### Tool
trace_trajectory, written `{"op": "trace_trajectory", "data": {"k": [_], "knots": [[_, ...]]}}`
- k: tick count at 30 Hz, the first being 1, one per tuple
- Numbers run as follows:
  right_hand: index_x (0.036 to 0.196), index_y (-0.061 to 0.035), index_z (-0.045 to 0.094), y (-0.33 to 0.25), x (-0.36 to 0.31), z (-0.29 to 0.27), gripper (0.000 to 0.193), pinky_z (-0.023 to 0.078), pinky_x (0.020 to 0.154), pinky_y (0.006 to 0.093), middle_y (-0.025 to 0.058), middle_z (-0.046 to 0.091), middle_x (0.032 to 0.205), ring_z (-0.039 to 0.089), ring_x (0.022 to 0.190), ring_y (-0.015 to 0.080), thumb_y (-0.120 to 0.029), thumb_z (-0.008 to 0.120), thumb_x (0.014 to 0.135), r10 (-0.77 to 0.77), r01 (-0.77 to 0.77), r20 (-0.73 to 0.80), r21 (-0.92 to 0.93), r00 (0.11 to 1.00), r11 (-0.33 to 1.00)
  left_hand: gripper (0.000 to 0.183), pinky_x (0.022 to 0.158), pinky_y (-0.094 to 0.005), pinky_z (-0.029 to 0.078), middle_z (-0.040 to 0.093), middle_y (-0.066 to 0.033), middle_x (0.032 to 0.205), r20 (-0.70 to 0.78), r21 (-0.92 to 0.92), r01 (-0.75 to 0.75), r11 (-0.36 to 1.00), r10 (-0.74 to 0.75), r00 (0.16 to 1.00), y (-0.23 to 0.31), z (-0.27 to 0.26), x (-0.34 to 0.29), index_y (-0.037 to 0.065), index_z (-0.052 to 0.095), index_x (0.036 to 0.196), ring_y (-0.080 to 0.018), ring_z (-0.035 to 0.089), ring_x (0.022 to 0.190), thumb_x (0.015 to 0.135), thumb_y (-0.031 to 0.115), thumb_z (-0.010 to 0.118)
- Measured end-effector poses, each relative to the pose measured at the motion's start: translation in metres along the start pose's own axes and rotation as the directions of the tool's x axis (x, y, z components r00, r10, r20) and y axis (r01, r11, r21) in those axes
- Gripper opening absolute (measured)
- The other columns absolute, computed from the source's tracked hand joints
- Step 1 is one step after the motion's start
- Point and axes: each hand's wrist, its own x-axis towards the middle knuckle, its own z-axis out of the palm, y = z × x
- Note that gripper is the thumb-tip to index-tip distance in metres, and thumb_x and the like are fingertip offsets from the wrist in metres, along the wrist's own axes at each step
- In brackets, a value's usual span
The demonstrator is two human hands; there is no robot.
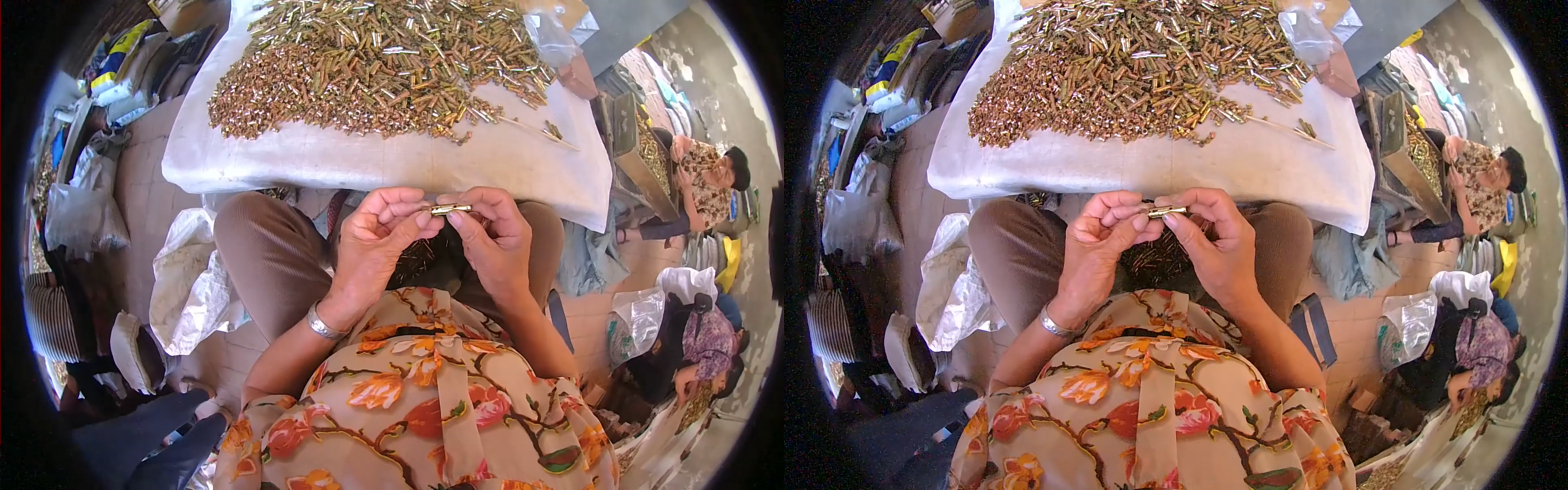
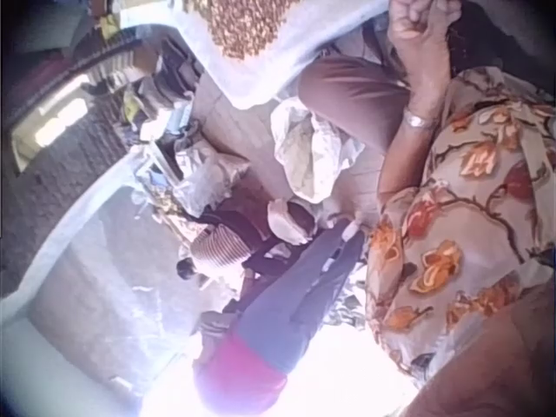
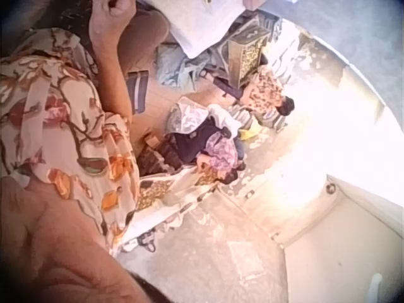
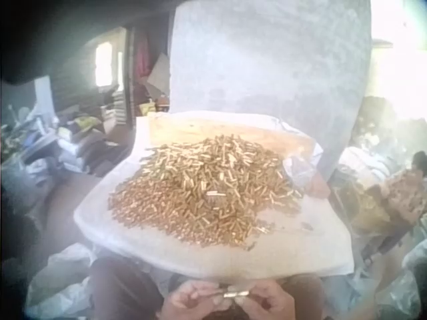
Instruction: The person sorts small gold-colored metal parts into piles on a white cloth on a table by hand.
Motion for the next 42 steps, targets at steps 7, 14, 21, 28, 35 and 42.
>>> {"op": "trace_trajectory", "data": {"k": [7,14,21,28,35,42], "knots": [[0.104,-0.0027,0.061,0.005,-0.003,-0.005,0.018,0.047,0.064,0.0197,0.0038,0.068,0.096,0.059,0.076,0.0051,-0.002,0.064,0.086,-0.099,0.108,0.042,-0.365,0.994,0.925,0.023,0.085,-0.0284,0.054,0.065,-0.0112,0.103,0.021,0.081,-0.139,0.987,0.137,0.99,-0.002,0.0,-0.002,-0.002,0.052,0.111,-0.0164,0.065,0.092,0.09,-0.001,0.058],[0.1,-0.0035,0.064,0.01,0.002,-0.008,0.019,0.052,0.069,0.0246,0.0086,0.069,0.093,0.066,0.079,0.0141,-0.001,0.067,0.082,-0.328,0.347,0.124,-0.464,0.937,0.815,0.021,0.083,-0.0246,0.052,0.065,-0.0086,0.1,0.042,0.162,-0.182,0.97,0.177,0.983,-0.003,-0.002,-0.001,-0.002,0.054,0.109,-0.0133,0.064,0.092,0.089,-0.005,0.057],[0.101,-0.0026,0.065,0.0,0.005,-0.016,0.016,0.051,0.067,0.0234,0.0063,0.069,0.09,0.066,0.079,0.0125,-0.003,0.065,0.085,-0.203,0.259,0.167,-0.469,0.965,0.844,0.02,0.08,-0.024,0.052,0.066,-0.0072,0.097,0.103,0.325,-0.256,0.91,0.235,0.967,0.008,-0.004,0.0,-0.002,0.057,0.108,-0.0115,0.064,0.088,0.088,-0.004,0.059],[0.103,0.002,0.064,-0.014,0.005,-0.023,0.016,0.035,0.046,0.018,0.0067,0.068,0.085,0.052,0.057,0.0035,-0.007,0.059,0.09,0.219,-0.308,0.405,0.171,0.888,0.936,0.022,0.07,-0.0247,0.053,0.067,-0.0086,0.089,0.516,0.133,0.151,0.98,-0.198,0.833,0.023,-0.021,0.021,0.0,0.061,0.107,-0.0125,0.064,0.073,0.084,-0.002,0.064],[0.1,-0.0003,0.059,0.01,0.006,-0.025,0.021,0.039,0.044,0.0203,0.001,0.053,0.065,0.05,0.052,0.0111,-0.02,0.052,0.095,0.377,-0.564,0.429,0.503,0.821,0.655,0.02,0.062,-0.0234,0.052,0.067,-0.0066,0.088,0.393,0.007,0.177,0.984,-0.165,0.904,-0.005,-0.026,0.038,0.002,0.061,0.106,-0.0109,0.063,0.069,0.088,0.008,0.063],[0.09,-0.0027,0.058,0.038,0.078,-0.046,0.018,0.048,0.05,0.0323,0.0017,0.048,0.069,0.055,0.068,0.0165,-0.021,0.057,0.092,0.544,-0.547,0.119,0.357,0.831,0.758,0.014,0.058,-0.0299,0.048,0.064,-0.0061,0.082,0.208,0.848,-0.331,0.413,0.315,0.926,-0.033,-0.027,0.125,0.004,0.065,0.095,-0.0154,0.062,0.063,0.084,0.013,0.067]]}}
